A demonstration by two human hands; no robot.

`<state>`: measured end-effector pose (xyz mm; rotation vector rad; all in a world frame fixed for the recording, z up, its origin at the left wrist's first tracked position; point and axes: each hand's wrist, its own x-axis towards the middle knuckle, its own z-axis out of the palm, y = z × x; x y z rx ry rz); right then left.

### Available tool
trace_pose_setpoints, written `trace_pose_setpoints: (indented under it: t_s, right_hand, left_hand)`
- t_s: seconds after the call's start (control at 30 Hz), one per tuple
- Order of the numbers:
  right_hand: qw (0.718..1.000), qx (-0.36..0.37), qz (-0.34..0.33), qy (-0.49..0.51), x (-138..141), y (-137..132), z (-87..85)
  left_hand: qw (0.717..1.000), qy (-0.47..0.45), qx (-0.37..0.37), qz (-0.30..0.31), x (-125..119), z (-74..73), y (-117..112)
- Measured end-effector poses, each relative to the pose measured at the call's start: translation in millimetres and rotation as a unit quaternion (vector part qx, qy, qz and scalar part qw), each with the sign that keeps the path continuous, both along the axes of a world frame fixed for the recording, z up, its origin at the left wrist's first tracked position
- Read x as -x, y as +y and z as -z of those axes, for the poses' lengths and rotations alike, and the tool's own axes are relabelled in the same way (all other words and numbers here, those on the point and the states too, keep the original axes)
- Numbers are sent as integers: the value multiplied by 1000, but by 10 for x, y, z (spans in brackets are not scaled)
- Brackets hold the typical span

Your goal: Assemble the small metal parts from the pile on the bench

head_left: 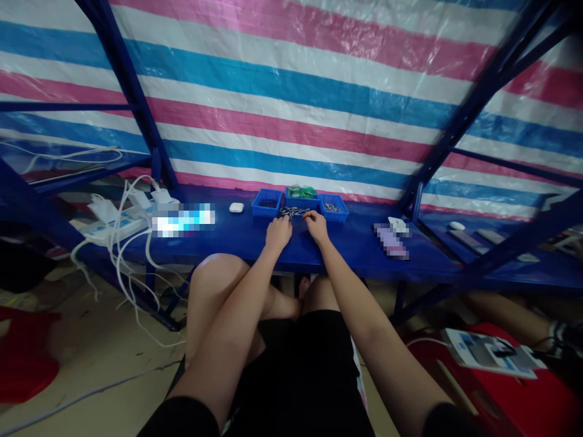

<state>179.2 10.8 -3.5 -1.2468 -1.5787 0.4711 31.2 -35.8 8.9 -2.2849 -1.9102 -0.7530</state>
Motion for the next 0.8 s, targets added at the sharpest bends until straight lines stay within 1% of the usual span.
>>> trace_pose_setpoints:
  t_s: [0.07,0.13,0.2,0.23,0.3,0.33,0.4,0.5,0.57,0.67,0.8]
  right_hand:
    - [997,10,38,72,-53,44,2]
    - [989,15,60,138,-109,86,7]
    - [985,10,50,168,-146,112,19]
    - [985,10,41,165,-152,118,28]
    - [992,13,31,126,-136,112,53]
    - [995,16,33,89,-117,102,66]
    - [999,6,38,-18,-62,76,89]
    - [982,-16,31,-184,28,36,112]
    - [966,-6,28,-255,75,21,124]
    - [952,13,23,-306,116,16,142]
    - [945,25,21,-324,133,16,142]
  left_hand:
    - [1000,0,9,1,-1,-7,-2]
    - [1000,4,14,-1,-1,-10,0]
    - [1000,5,13,1,2,-9,3]
    - [1000,5,11,3,3,-8,5]
    - [1000,6,6,6,6,-4,7]
    - [1000,6,4,7,7,-1,8]
    - [1000,8,3,6,8,3,9]
    - [1000,9,2,6,7,10,13]
    - [1000,10,3,4,7,14,17]
    - [1000,14,5,1,8,17,20]
    - [1000,14,1,3,7,10,11]
